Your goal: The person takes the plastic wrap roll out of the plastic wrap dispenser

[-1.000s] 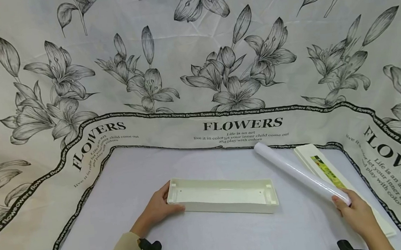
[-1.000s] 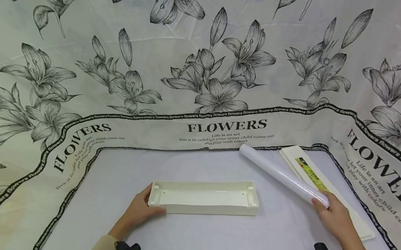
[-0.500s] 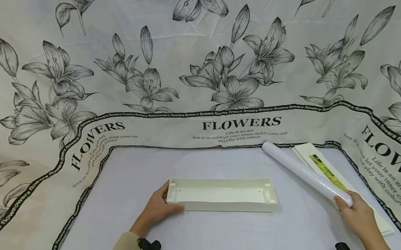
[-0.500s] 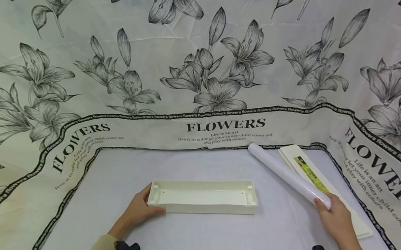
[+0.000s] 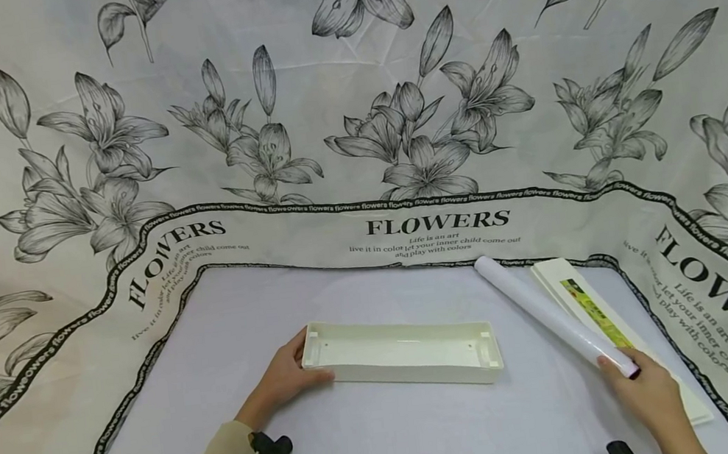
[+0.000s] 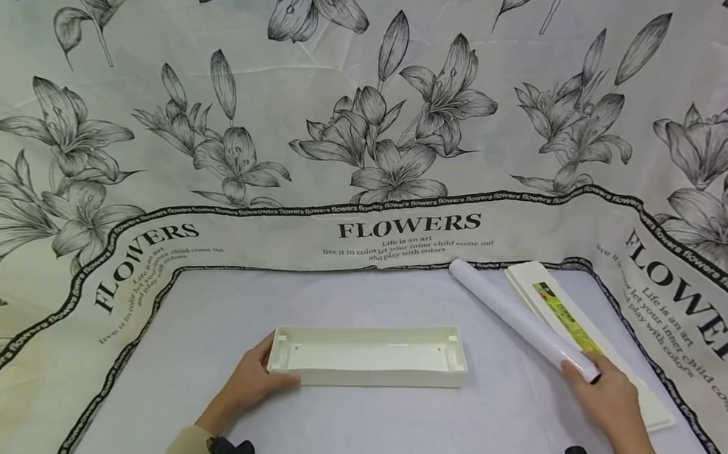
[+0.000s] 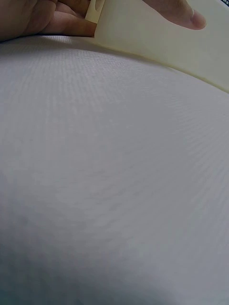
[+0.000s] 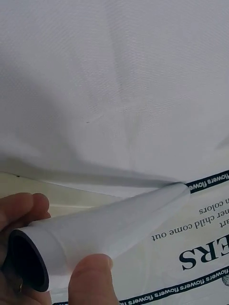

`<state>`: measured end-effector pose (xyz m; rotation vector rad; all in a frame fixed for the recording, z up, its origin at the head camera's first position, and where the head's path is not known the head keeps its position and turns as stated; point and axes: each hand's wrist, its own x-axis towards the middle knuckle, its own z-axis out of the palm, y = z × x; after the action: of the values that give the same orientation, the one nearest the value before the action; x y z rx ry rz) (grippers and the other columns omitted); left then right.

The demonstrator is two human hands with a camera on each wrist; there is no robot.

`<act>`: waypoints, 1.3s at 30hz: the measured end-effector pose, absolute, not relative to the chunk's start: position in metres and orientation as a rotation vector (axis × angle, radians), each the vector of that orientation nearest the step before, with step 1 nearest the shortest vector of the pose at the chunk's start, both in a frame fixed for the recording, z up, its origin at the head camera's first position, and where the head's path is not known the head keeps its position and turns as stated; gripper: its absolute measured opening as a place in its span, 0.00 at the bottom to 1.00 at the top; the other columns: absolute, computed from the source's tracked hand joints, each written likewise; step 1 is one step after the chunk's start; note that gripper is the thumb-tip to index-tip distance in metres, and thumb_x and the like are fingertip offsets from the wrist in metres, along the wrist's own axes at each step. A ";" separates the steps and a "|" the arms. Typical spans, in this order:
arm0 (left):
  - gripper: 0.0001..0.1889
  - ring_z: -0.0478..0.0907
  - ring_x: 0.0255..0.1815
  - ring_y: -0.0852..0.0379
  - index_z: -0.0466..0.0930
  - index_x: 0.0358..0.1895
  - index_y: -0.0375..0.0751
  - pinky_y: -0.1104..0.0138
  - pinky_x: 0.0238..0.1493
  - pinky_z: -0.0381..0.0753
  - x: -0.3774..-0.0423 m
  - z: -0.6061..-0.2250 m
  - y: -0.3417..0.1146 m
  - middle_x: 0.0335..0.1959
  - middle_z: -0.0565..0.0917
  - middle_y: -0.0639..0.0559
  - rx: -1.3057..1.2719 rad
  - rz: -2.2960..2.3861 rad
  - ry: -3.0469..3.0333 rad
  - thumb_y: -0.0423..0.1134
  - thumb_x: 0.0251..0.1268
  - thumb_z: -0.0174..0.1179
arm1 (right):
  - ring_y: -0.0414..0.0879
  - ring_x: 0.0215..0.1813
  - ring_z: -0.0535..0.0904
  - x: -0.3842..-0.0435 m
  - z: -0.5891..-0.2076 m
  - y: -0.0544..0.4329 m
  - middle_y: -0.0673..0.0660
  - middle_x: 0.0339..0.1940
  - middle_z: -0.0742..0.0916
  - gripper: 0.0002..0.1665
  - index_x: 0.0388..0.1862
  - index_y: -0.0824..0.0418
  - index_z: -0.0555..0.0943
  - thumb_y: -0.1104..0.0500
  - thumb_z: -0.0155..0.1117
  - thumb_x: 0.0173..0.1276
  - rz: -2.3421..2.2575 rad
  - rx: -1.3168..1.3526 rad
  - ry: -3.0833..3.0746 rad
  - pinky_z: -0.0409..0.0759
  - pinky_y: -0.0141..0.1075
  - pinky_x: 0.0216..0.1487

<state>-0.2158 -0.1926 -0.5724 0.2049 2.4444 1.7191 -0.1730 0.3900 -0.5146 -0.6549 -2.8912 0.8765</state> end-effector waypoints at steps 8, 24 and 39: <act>0.63 0.68 0.77 0.45 0.52 0.83 0.43 0.48 0.75 0.68 -0.216 -0.569 -0.189 0.79 0.67 0.46 0.210 1.742 2.407 0.48 0.46 0.84 | 0.79 0.64 0.71 -0.171 -0.517 0.398 0.84 0.67 0.72 0.42 0.70 0.77 0.68 0.44 0.64 0.74 0.829 -0.575 -2.937 0.73 0.68 0.58; 0.63 0.68 0.76 0.46 0.53 0.83 0.44 0.48 0.74 0.69 -0.216 -0.566 -0.191 0.78 0.69 0.47 0.185 1.738 2.411 0.48 0.44 0.85 | 0.79 0.70 0.65 -0.178 -0.526 0.401 0.83 0.71 0.68 0.47 0.72 0.77 0.65 0.47 0.70 0.67 0.888 -0.652 -2.977 0.66 0.69 0.68; 0.63 0.69 0.76 0.47 0.52 0.83 0.44 0.49 0.74 0.69 -0.216 -0.569 -0.192 0.78 0.69 0.47 0.195 1.747 2.415 0.47 0.45 0.85 | 0.78 0.68 0.67 -0.179 -0.522 0.400 0.82 0.70 0.69 0.45 0.73 0.76 0.64 0.50 0.68 0.69 0.900 -0.582 -2.980 0.69 0.68 0.66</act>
<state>-0.2157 -0.1922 -0.5690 0.1954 2.4154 1.7466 -0.1786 0.3999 -0.5225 -0.5820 -2.9801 0.8996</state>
